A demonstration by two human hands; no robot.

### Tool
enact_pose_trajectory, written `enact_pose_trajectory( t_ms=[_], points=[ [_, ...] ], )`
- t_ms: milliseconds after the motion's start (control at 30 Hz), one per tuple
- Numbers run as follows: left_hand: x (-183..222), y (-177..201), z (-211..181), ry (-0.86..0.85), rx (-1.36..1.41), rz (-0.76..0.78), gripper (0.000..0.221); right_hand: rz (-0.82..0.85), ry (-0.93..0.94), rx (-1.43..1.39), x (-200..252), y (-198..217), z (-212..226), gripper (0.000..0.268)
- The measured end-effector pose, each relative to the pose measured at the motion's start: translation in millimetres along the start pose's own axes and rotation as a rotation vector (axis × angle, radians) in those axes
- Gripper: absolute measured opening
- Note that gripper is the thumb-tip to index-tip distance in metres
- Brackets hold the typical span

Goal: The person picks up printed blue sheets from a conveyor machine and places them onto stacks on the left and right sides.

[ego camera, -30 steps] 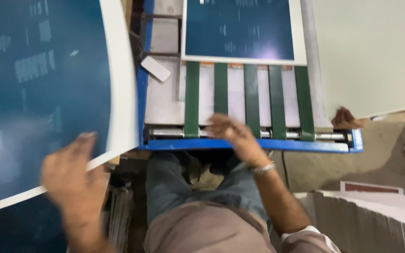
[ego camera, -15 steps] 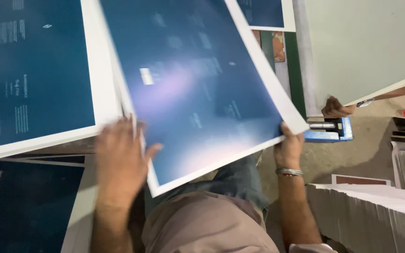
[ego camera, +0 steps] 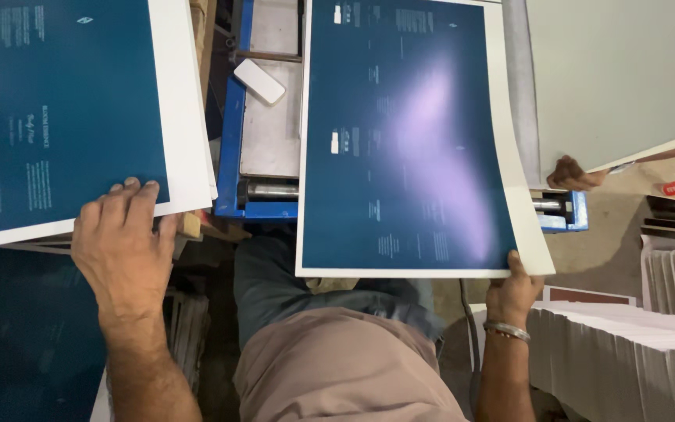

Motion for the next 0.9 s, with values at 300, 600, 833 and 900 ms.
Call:
enact_pose_trajectory(
  t_ms=[300, 600, 833, 900],
  points=[
    [-7, 13, -4, -0.021, 0.035, -0.025, 0.033, -0.046, -0.003, -0.087, -56, -66, -14, 0.025],
    [-23, 22, 9, -0.069, 0.156, 0.107, 0.039, 0.47, -0.389, -0.182, 13, -122, -85, 0.029],
    [-34, 54, 25, -0.022, 0.455, -0.217, 0.011, 0.678, -0.477, -0.051, 91, -158, -53, 0.041],
    [-19, 56, -27, -0.154, 0.396, -0.278, 0.009, 0.788, -0.455, -0.106, 112, -185, -26, 0.044]
  ],
)
Point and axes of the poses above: each hand's wrist, its own x-axis away from the middle knuckle, its own y-axis out of the back of the hand, z = x × y, the point moved 9 cm from there along -x, towards the middle knuckle, and after that the axes turned 11 degrees about y, right-handed, at the moved point
